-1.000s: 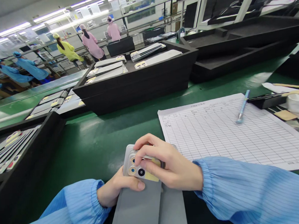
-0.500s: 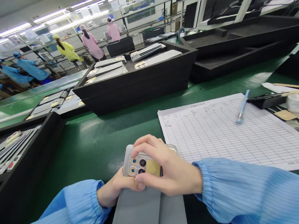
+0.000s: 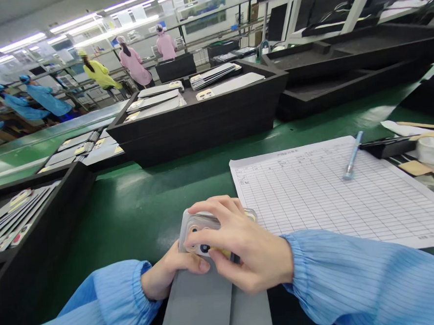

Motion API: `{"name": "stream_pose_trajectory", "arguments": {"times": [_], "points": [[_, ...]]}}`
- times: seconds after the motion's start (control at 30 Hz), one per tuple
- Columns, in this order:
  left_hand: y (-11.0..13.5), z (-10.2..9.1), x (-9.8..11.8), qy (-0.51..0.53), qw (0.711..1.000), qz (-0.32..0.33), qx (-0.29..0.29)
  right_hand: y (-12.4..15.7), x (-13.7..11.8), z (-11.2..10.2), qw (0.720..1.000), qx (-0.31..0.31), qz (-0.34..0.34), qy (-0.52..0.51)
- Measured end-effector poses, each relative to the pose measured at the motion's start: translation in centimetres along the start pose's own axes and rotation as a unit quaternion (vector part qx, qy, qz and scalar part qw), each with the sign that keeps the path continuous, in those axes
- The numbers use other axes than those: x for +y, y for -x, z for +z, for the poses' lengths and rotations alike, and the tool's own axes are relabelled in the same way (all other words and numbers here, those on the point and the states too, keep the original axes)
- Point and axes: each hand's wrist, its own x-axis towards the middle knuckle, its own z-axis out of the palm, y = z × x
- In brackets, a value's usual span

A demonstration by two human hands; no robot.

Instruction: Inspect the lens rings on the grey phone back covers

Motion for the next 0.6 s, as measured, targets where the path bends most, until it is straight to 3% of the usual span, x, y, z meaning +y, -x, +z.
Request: {"name": "stream_pose_trajectory", "arguments": {"times": [0.17,0.43,0.6], "points": [[0.07,0.26,0.36,-0.028,0.999,0.026,-0.001,0.04,-0.06,0.03,1.000,-0.004,0.020,-0.024],[0.20,0.29,0.30,-0.028,1.000,-0.008,0.011,0.07,-0.15,-0.52,0.990,-0.003,0.077,-0.121],[0.04,0.36,0.36,-0.034,0.999,0.013,0.004,-0.05,-0.12,-0.37,0.995,-0.008,0.061,-0.080]]}}
